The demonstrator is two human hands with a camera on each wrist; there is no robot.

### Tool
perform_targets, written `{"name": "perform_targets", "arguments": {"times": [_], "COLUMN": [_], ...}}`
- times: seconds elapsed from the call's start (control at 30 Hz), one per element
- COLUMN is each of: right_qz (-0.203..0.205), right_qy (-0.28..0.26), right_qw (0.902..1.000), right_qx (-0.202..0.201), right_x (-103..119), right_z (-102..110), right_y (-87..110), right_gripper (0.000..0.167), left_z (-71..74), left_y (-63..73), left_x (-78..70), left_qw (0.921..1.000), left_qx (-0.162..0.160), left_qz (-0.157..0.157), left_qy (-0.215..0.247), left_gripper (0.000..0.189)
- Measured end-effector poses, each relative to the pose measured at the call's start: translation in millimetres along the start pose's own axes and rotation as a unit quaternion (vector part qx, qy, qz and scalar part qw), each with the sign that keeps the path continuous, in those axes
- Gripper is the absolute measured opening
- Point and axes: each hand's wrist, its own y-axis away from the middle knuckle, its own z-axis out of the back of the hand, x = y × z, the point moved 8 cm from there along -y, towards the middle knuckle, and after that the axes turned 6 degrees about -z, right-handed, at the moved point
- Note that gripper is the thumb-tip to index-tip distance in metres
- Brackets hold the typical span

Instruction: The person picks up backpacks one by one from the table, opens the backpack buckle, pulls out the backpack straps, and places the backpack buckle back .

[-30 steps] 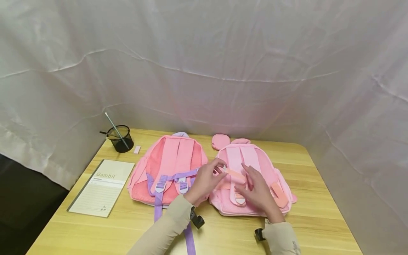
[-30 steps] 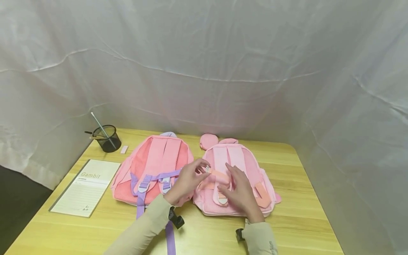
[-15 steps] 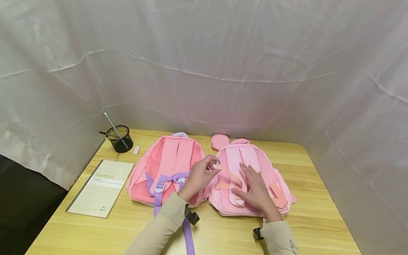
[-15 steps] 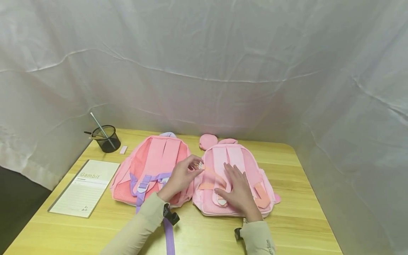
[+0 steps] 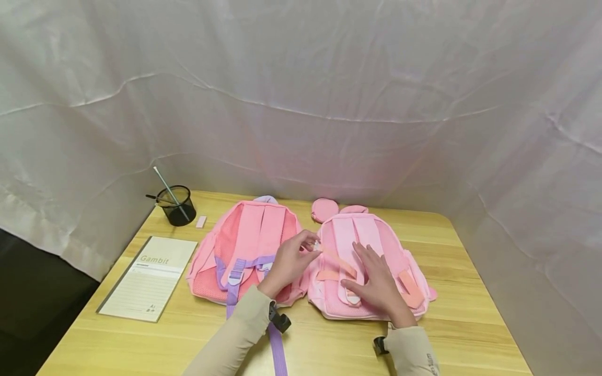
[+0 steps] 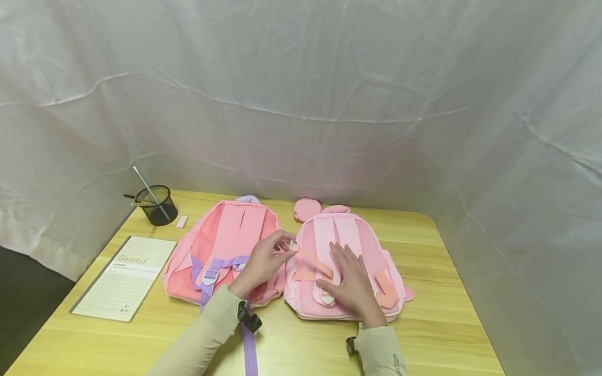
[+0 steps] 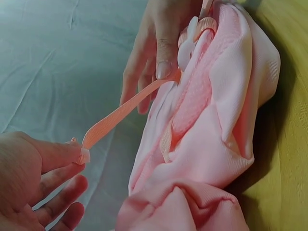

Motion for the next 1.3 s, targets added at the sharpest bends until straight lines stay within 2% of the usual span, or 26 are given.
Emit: {"name": "perform_targets", "arguments": {"times": [0.43, 0.67, 1.17, 1.3], "right_qz": [0.000, 0.005, 0.011, 0.008], "right_qy": [0.000, 0.005, 0.012, 0.012], "right_qw": [1.0000, 1.0000, 0.9999, 0.9999], "right_qx": [0.003, 0.003, 0.006, 0.006], "right_x": [1, 1, 1, 1], "right_z": [0, 0, -2, -2], "right_y": [0.5, 0.5, 0.7, 0.8], "right_gripper": [0.097, 0.096, 0.094, 0.094], "left_z": [-1.0, -2.3, -7.3, -8.1], "left_y": [6.3, 8.1, 12.3, 11.3], "left_x": [16.6, 20.2, 33.9, 34.8], "left_qw": [0.9998, 0.9998, 0.9988, 0.9988], "left_qx": [0.002, -0.002, 0.003, 0.005], "left_qz": [0.021, 0.016, 0.044, 0.042], "left_qy": [0.002, 0.010, 0.022, 0.025], "left_gripper": [0.032, 0.030, 0.030, 0.030]}}
